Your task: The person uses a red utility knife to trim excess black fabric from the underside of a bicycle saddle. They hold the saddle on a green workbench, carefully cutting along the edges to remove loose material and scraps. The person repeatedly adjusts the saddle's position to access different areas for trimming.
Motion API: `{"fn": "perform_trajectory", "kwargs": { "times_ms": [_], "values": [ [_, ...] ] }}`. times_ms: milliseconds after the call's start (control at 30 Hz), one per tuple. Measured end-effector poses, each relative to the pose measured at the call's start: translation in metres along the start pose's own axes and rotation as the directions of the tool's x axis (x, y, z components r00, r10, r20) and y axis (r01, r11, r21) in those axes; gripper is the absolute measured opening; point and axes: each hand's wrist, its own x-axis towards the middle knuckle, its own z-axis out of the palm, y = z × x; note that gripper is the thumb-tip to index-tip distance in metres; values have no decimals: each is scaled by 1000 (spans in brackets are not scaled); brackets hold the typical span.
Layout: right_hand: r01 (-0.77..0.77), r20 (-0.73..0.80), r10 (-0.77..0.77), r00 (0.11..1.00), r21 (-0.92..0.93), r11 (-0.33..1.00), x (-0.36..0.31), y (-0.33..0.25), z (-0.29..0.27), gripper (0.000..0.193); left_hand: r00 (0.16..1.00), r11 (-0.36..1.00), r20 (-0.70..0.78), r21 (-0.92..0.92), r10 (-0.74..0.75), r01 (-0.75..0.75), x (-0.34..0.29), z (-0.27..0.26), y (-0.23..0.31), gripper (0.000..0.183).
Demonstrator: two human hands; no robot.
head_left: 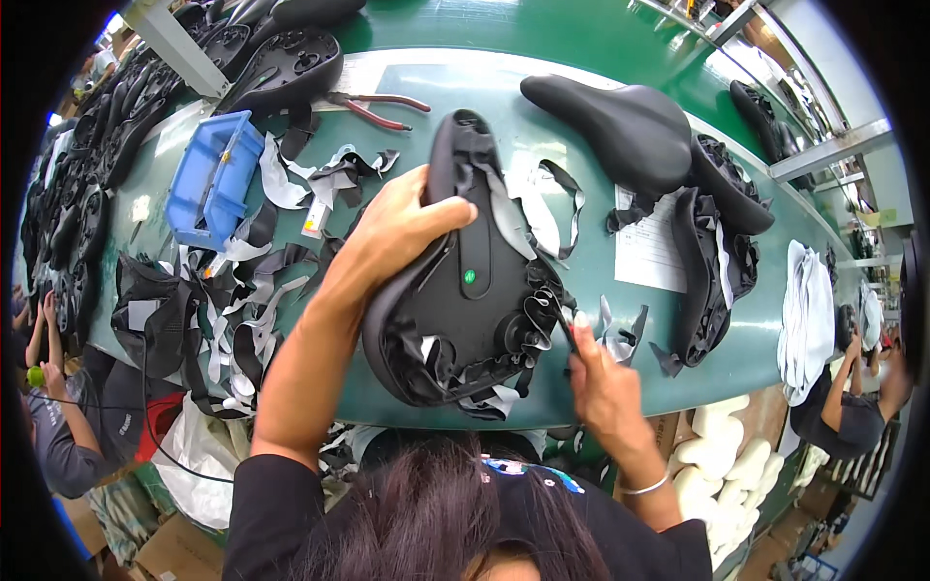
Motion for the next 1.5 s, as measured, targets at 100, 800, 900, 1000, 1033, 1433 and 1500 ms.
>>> {"fn": "perform_trajectory", "kwargs": {
  "times_ms": [100, 800, 900, 1000, 1033, 1433, 1500],
  "values": [
    [-241, 53, 235, 970, 241, 940, -24, -38, 15, 60, 985, 998, -166, -57, -34, 25, -21, 0, -23, 35],
    [-128, 26, 168, 985, 761, 636, 74, -55, -22, 58, 858, 449, 173, 793, 483, -413, -52, 38, -14, 40],
    [-194, 122, 158, 980, 780, 596, 67, -45, -40, 50, 848, 493, 232, 728, 476, -476, -24, 34, -33, 22],
    [-41, 4, 44, 999, 452, 891, 43, 1, -33, 51, 860, 566, 246, 667, 446, -484, -27, 34, -29, 27],
    [52, 20, -62, 998, 322, 945, 43, 3, -28, 53, 856, 579, 220, 656, 467, -484, -25, 37, -30, 26],
    [-143, 58, 142, 988, 10, 990, 0, -54, -15, 53, 896, 358, 58, -927, 441, -116, -21, 11, -42, 22],
    [-106, 22, 107, 994, -38, 994, 23, -46, -18, 48, 878, 869, 31, -166, 478, -467, -34, 21, -6, 13]
  ]
}}
